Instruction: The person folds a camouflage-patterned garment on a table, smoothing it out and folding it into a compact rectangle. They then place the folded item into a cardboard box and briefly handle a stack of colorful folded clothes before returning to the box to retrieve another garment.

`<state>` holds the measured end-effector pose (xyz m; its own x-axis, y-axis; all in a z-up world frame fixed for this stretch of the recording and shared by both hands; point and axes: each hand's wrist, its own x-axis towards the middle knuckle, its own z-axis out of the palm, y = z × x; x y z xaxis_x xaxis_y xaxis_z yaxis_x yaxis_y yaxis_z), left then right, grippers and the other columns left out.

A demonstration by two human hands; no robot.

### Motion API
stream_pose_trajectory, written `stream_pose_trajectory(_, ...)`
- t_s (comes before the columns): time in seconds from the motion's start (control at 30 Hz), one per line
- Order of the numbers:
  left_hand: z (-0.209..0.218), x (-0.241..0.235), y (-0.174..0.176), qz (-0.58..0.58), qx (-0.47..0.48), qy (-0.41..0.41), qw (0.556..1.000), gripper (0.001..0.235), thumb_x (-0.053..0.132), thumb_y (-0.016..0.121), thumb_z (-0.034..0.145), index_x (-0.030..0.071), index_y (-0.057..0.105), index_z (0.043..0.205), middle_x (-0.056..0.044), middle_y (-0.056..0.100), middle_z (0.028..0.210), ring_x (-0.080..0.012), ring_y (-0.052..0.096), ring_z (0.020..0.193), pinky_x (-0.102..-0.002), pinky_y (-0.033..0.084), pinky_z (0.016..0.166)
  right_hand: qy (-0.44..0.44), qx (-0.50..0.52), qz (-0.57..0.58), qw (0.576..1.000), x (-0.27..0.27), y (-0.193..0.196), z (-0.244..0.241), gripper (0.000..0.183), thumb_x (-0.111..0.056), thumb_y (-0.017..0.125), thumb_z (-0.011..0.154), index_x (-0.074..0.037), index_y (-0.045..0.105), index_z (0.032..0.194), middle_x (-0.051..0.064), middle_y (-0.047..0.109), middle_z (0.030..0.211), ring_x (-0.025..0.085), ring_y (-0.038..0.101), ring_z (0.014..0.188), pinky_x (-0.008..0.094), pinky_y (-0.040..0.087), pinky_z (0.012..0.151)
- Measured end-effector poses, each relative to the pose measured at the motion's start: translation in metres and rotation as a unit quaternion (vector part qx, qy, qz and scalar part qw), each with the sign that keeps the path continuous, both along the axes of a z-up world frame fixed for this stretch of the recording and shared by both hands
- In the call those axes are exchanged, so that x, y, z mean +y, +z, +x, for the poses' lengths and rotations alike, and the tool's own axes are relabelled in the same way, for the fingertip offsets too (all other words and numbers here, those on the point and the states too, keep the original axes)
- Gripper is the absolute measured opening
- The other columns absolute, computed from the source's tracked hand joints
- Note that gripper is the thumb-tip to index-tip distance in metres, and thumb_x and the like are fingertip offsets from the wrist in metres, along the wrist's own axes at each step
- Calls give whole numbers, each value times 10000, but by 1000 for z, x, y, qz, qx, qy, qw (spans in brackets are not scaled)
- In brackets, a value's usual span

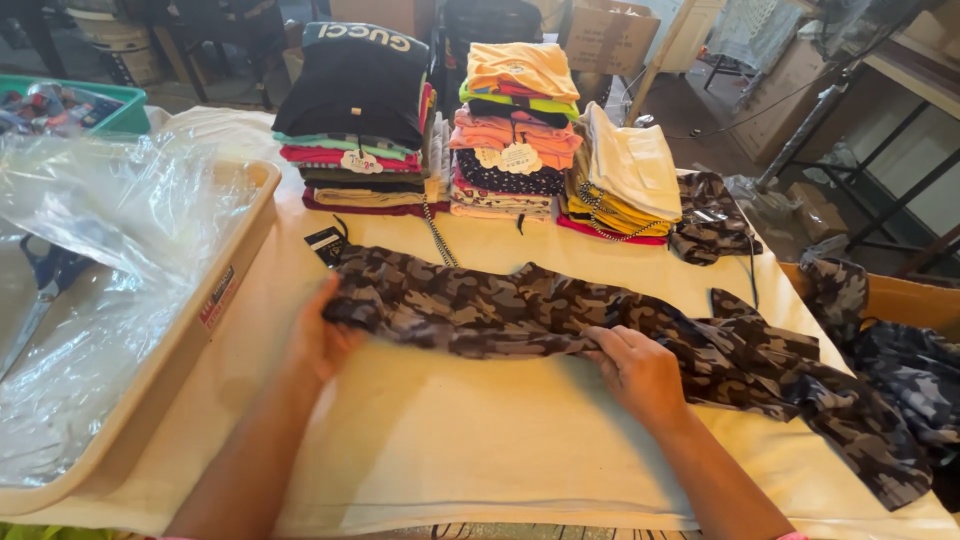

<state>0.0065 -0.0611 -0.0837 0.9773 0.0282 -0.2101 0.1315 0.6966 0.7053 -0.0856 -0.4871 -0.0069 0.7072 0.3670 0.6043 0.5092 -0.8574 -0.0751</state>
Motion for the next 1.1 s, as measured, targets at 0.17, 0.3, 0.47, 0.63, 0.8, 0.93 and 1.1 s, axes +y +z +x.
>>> stream_pose_trajectory(0.17,-35,-62,29,29,68,-16,997,475,407,681,880,158,605,1277,-14,738,1149,-224,689,1057,-479,522,917,-29,-21,49,998,3,-5,0,240,-132,739,872,-126,678,1104,68,710,859,284,703,791,391,559,650)
stream_pose_trajectory(0.3,-27,-53,16,86,74,-22,993,440,334,716,885,150,594,1266,-26,733,1133,-219,696,985,-462,513,870,-42,-64,85,993,-5,-12,6,200,-134,721,920,-116,665,1112,83,732,955,295,715,835,384,567,677)
stream_pose_trajectory(0.47,-8,-20,6,30,-22,-9,999,390,217,739,895,58,636,1236,-90,746,1119,-185,767,871,-379,609,806,-31,-30,85,995,-3,-7,4,213,-169,730,900,-124,667,1098,80,737,928,296,724,829,380,572,670)
stream_pose_trajectory(0.63,-24,-47,13,-22,56,-17,998,383,371,706,909,96,646,1169,-77,731,988,-200,690,721,-389,606,690,-39,-1,87,995,0,-17,8,195,-188,731,916,-131,672,1092,67,745,932,281,728,797,373,577,657)
stream_pose_trajectory(0.8,-6,-38,-23,100,56,-72,991,427,265,789,798,87,663,1165,-87,747,1008,-223,704,804,-397,574,721,-37,-32,91,995,-6,-18,10,220,-184,722,914,-114,668,1115,78,749,985,284,734,836,371,581,671)
stream_pose_trajectory(0.93,4,-20,-33,-16,17,-23,999,418,370,794,890,75,637,1140,-103,698,986,-229,667,820,-400,576,777,-52,-37,89,994,-4,-20,10,219,-204,729,918,-112,674,1109,83,754,986,291,736,840,376,578,669)
stream_pose_trajectory(1.1,-34,-61,25,7,123,-47,991,355,438,673,836,179,642,1077,-82,675,890,-237,667,778,-441,596,785,-53,-24,90,994,-4,-24,12,224,-207,729,921,-107,676,1114,82,757,975,284,740,822,370,582,660)
